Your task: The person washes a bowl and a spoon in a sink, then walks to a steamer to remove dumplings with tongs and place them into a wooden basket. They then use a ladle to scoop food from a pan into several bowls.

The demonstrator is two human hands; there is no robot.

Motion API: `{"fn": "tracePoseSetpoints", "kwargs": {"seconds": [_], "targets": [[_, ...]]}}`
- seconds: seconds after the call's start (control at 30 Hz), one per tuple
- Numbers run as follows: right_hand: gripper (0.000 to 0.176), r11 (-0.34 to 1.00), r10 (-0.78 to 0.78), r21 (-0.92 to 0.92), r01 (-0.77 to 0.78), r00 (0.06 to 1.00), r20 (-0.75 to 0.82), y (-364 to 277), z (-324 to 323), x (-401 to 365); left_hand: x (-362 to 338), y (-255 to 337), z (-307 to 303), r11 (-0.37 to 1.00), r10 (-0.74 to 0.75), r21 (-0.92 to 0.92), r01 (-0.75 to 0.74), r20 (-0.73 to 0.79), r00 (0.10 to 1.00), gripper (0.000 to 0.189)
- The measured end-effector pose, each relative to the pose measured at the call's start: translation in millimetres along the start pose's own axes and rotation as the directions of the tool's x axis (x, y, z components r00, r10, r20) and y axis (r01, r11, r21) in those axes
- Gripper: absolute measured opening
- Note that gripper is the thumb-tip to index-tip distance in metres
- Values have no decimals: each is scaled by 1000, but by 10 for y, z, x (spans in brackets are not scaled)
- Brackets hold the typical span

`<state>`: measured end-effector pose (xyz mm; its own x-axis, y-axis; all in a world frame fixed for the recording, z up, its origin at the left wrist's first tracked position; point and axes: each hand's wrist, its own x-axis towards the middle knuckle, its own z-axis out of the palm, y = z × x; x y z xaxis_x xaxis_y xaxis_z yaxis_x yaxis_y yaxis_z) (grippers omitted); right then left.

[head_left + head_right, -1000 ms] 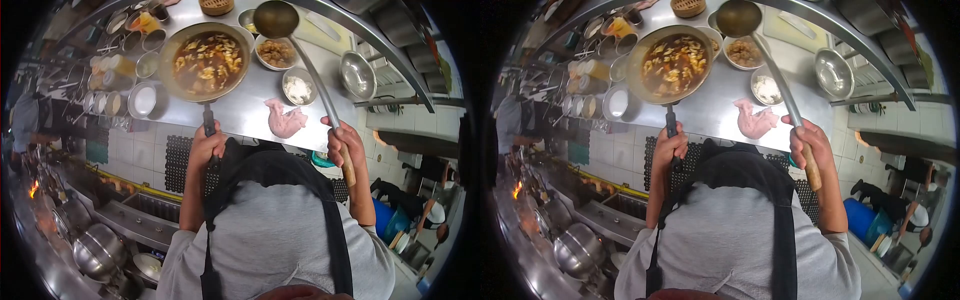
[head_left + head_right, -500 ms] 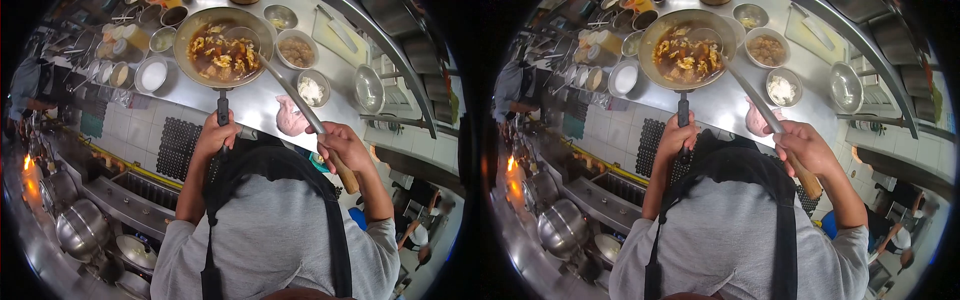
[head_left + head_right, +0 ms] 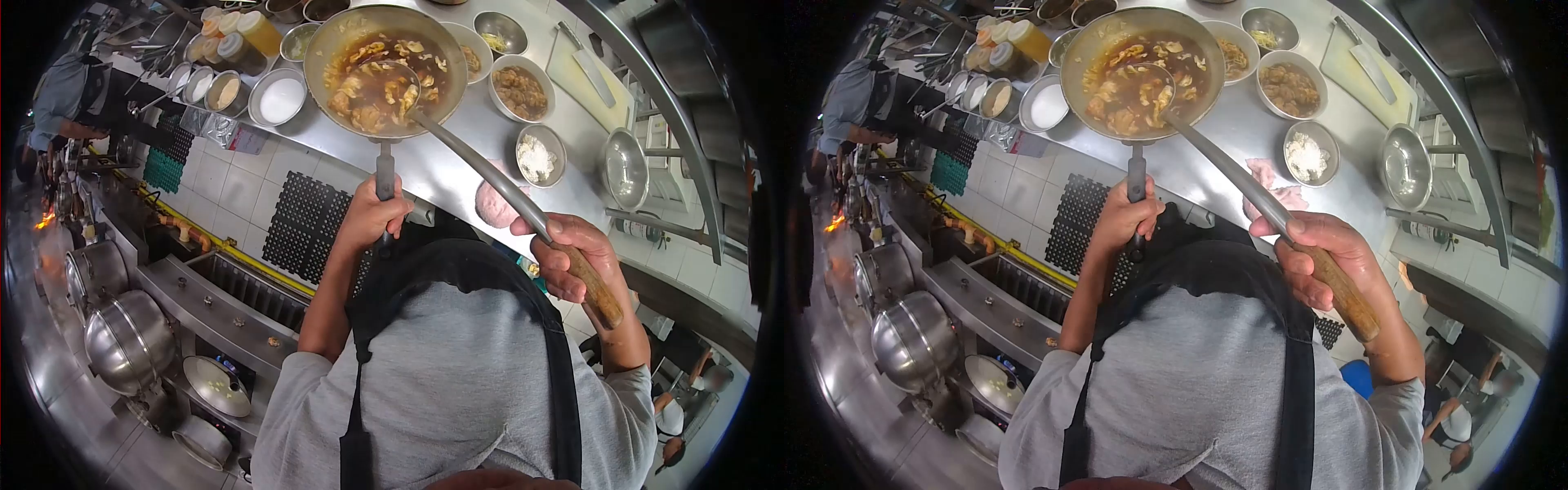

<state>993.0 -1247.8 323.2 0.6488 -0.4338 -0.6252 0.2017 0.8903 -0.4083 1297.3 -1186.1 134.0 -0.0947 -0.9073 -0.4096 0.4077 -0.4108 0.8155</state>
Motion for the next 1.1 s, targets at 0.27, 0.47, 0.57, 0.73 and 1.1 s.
{"fn": "tracePoseSetpoints", "kwargs": {"seconds": [0.27, 0.47, 0.57, 0.73, 1.1], "targets": [[46, 977, 70, 195, -88, 993, 97, -125, 110, 190, -19, 63, 62, 1000, -6, -28, 5, -21, 1000, 23], [43, 966, 64, 244, -83, 994, 87, -228, 231, 105, 27, 88, 79, 992, -30, -125, 29, -10, 999, 23], [44, 974, 41, 219, -50, 998, 43, -311, 296, 28, 51, 76, 74, 988, -16, -151, 14, -13, 1000, 23], [46, 956, 6, 291, -28, 997, 76, -467, 199, 8, 149, 44, 3, 995, 24, -94, -25, -12, 1000, 24], [55, 912, -137, 409, 9, 949, 285, -787, -180, 74, 220, 113, -66, 992, 51, -114, -62, -100, 994, 24]]}}
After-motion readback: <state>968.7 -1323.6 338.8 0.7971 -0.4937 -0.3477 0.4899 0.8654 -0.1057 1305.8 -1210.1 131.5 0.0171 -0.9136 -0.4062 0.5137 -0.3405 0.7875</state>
